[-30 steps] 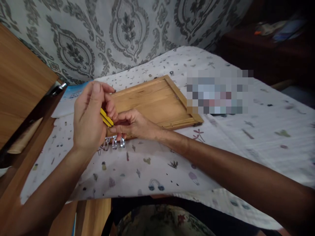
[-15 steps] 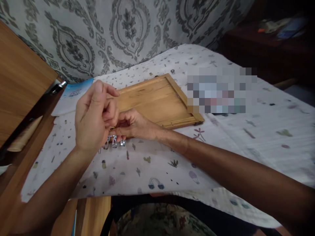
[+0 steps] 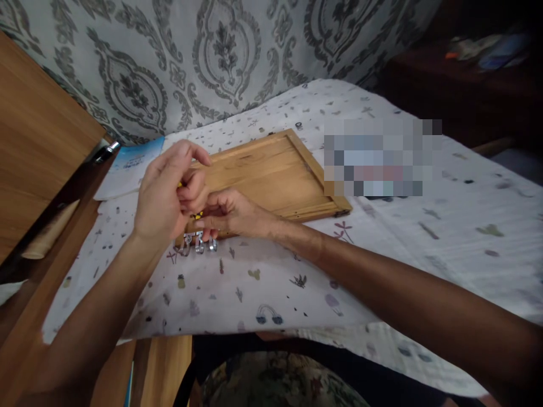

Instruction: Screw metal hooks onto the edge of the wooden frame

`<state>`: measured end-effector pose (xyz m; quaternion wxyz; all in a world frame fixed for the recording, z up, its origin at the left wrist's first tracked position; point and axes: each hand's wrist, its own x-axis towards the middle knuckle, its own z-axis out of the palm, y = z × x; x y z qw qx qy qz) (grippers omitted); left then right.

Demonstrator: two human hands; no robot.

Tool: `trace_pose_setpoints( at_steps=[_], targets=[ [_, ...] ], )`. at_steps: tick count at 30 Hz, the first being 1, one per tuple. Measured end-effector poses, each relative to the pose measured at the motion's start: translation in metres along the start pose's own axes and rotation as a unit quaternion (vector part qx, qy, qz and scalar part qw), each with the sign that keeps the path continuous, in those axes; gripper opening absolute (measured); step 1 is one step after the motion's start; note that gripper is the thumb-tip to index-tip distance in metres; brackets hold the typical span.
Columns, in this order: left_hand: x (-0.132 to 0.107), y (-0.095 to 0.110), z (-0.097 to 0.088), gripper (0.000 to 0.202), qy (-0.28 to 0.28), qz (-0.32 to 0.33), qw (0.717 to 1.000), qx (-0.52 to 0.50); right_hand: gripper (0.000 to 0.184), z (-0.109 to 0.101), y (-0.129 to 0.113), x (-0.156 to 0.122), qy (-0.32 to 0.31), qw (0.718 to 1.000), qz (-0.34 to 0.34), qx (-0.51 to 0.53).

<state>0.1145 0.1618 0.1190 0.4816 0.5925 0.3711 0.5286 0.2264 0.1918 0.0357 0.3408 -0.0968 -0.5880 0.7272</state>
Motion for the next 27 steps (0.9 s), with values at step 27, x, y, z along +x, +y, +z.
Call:
trace_pose_setpoints(
  at_steps=[27],
  targets=[
    [0.002,-0.005,-0.004,0.023,0.058,0.018,0.998,0.0,0.014,-0.0038,0.0076,0.0022,0.014,1.0,0.004,-0.017]
  ],
)
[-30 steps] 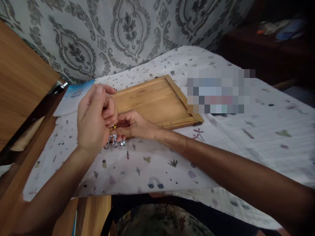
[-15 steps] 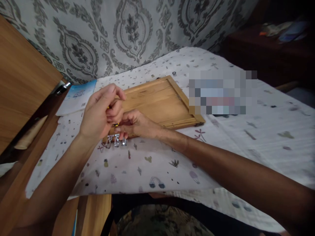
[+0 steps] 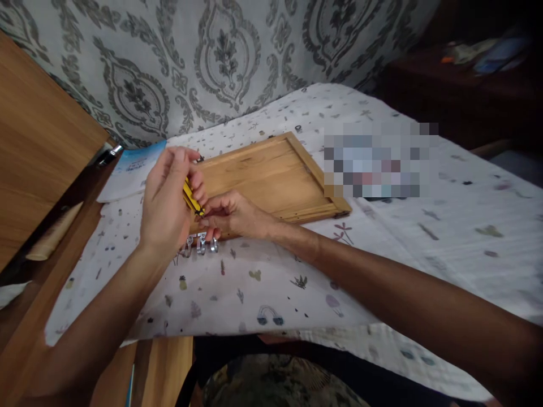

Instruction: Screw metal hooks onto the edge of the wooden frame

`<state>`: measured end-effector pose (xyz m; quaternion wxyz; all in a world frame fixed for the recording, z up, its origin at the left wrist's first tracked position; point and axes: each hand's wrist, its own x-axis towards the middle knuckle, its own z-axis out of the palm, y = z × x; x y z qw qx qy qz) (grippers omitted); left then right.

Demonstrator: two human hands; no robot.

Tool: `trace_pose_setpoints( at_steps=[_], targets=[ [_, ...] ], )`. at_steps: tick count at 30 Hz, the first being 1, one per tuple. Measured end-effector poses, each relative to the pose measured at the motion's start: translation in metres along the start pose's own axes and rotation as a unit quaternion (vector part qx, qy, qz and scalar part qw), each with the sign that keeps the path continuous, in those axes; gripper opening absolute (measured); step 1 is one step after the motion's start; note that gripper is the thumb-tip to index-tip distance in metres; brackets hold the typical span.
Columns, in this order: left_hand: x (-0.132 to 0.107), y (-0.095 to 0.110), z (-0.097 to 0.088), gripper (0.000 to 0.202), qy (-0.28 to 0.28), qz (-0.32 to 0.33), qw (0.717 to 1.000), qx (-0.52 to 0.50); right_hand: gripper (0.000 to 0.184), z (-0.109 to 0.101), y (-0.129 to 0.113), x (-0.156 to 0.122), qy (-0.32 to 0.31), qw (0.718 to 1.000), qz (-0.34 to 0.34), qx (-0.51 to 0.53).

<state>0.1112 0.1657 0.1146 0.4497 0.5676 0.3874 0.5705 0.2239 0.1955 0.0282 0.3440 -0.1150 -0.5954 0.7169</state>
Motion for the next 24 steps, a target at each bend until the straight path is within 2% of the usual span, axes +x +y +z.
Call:
trace_pose_setpoints(
  at_steps=[2,6,7,10,12,13,17,19,22,24],
  targets=[
    [-0.002,0.001,0.0,0.02,-0.011,0.0,1.0,-0.003,0.011,0.0,0.0,0.0,-0.002,1.0,0.011,-0.004],
    [0.0,0.001,-0.003,0.02,-0.114,-0.042,0.993,-0.004,0.013,0.001,-0.001,0.0,-0.002,1.0,0.008,-0.015],
    [0.001,0.001,-0.003,0.021,-0.112,-0.043,0.993,-0.006,0.014,0.001,-0.001,0.0,0.002,1.0,0.003,-0.016],
    [-0.001,-0.001,0.0,0.023,-0.021,-0.006,1.0,-0.017,0.013,0.001,-0.002,0.0,0.014,1.0,0.007,-0.022],
    [-0.005,-0.001,0.001,0.024,0.013,0.01,1.0,-0.016,0.011,0.002,-0.003,-0.002,0.016,0.999,0.021,-0.032],
    [-0.006,-0.001,0.001,0.024,0.003,0.01,1.0,-0.015,0.011,0.002,-0.004,-0.002,0.016,0.999,0.025,-0.041],
    [-0.006,0.0,-0.003,0.024,-0.094,-0.019,0.995,-0.008,0.012,0.0,-0.006,-0.004,0.012,0.995,0.016,-0.098],
    [-0.005,-0.001,-0.003,0.026,-0.074,-0.013,0.997,-0.006,0.013,-0.001,-0.006,-0.004,0.018,0.992,-0.001,-0.124],
    [-0.008,-0.003,0.0,0.03,0.016,0.02,1.0,-0.018,0.013,-0.002,-0.006,-0.004,0.024,0.992,-0.005,-0.125],
    [-0.009,-0.002,0.001,0.031,0.016,0.021,0.999,-0.027,0.013,-0.001,-0.006,-0.004,0.017,0.992,0.007,-0.122]
  ],
)
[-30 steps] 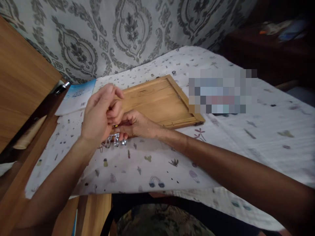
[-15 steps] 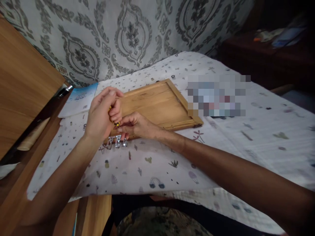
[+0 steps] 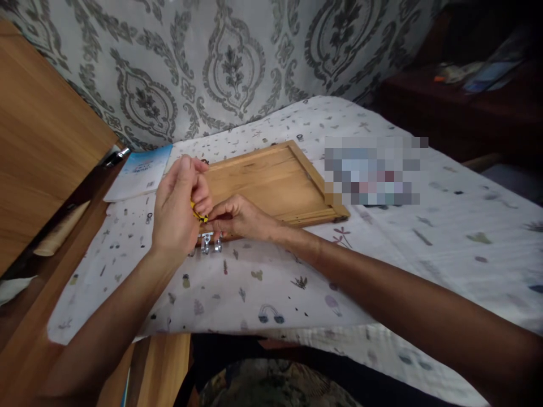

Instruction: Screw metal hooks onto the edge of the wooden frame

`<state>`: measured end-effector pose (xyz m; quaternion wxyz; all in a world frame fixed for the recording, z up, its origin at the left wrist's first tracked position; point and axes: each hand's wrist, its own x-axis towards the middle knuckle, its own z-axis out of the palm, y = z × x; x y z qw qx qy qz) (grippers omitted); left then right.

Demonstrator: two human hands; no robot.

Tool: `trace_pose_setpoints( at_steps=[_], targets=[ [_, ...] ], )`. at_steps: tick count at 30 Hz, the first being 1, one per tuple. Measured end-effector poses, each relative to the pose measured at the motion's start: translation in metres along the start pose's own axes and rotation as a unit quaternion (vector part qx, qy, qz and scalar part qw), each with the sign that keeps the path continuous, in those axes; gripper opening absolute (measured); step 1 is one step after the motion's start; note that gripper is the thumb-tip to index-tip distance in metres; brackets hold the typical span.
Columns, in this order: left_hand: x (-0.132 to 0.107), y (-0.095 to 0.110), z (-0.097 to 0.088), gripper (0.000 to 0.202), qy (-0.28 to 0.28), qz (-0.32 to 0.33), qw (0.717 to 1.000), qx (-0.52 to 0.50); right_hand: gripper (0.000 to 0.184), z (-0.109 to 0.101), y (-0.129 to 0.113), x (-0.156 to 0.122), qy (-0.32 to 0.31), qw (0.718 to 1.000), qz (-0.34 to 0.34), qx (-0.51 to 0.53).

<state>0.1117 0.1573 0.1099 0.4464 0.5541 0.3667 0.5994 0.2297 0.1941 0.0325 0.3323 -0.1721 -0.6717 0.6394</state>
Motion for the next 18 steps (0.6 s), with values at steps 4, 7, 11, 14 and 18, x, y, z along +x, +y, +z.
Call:
trace_pose_setpoints(
  at_steps=[4,7,11,14,18],
  targets=[
    [0.0017,0.0013,-0.0032,0.026,-0.086,-0.037,0.996,-0.001,0.015,0.0001,-0.0003,0.0003,-0.008,1.0,0.0,-0.014],
    [0.0008,0.0004,-0.0027,0.028,-0.029,-0.024,0.999,-0.012,0.012,-0.0001,0.0024,0.0025,0.011,1.0,-0.007,-0.004],
    [-0.0069,0.0,0.0014,0.029,0.058,0.003,0.998,-0.022,0.011,0.0014,0.0036,0.0025,0.015,1.0,-0.001,-0.01],
    [-0.0066,0.0016,0.0002,0.027,0.008,-0.007,1.0,-0.012,0.017,0.0022,0.0011,-0.0003,0.009,1.0,-0.001,-0.023],
    [-0.001,0.0027,-0.0009,0.028,-0.084,-0.045,0.995,0.006,0.017,0.002,-0.0007,-0.0013,0.008,0.999,-0.007,-0.041]
  ],
)
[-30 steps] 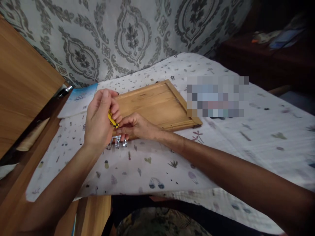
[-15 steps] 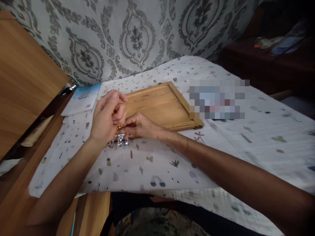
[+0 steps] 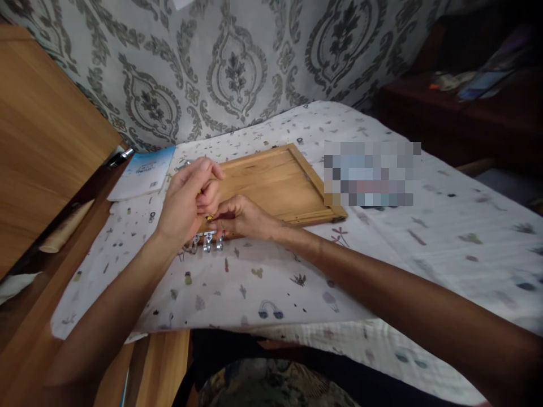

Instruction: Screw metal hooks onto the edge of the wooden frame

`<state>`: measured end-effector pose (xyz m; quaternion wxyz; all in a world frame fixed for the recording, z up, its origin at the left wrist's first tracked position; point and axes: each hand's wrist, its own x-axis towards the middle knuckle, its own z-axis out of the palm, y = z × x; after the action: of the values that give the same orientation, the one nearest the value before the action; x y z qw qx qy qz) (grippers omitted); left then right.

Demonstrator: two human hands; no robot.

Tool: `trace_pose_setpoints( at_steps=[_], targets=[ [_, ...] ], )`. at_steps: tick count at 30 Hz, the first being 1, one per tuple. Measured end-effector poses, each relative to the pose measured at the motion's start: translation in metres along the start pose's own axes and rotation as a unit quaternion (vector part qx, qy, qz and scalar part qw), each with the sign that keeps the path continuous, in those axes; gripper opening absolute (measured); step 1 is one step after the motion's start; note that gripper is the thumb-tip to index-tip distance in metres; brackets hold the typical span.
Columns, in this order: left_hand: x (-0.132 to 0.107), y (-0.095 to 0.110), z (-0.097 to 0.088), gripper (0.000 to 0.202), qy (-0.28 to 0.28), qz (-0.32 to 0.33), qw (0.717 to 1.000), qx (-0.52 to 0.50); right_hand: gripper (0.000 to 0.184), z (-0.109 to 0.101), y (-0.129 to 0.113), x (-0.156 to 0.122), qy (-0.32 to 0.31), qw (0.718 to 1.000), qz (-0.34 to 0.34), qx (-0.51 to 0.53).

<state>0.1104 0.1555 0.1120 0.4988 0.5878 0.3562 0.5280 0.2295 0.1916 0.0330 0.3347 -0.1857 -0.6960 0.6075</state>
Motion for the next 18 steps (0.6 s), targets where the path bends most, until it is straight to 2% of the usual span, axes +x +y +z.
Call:
trace_pose_setpoints(
  at_steps=[4,6,12,18],
  targets=[
    [-0.002,-0.002,0.007,0.03,0.1,0.029,0.995,-0.002,0.011,0.002,0.001,0.001,0.02,1.0,0.0,-0.006],
    [-0.004,-0.002,0.008,0.029,0.102,0.034,0.994,0.0,0.012,0.002,0.002,0.0,0.013,1.0,-0.005,-0.017],
    [0.003,0.001,-0.006,0.022,-0.066,-0.014,0.998,-0.014,0.01,-0.007,0.006,-0.015,0.075,0.979,-0.059,-0.181],
    [0.004,0.003,-0.012,0.012,-0.16,-0.039,0.986,-0.03,0.017,-0.001,0.002,-0.02,0.058,0.984,-0.114,-0.126]
  ],
)
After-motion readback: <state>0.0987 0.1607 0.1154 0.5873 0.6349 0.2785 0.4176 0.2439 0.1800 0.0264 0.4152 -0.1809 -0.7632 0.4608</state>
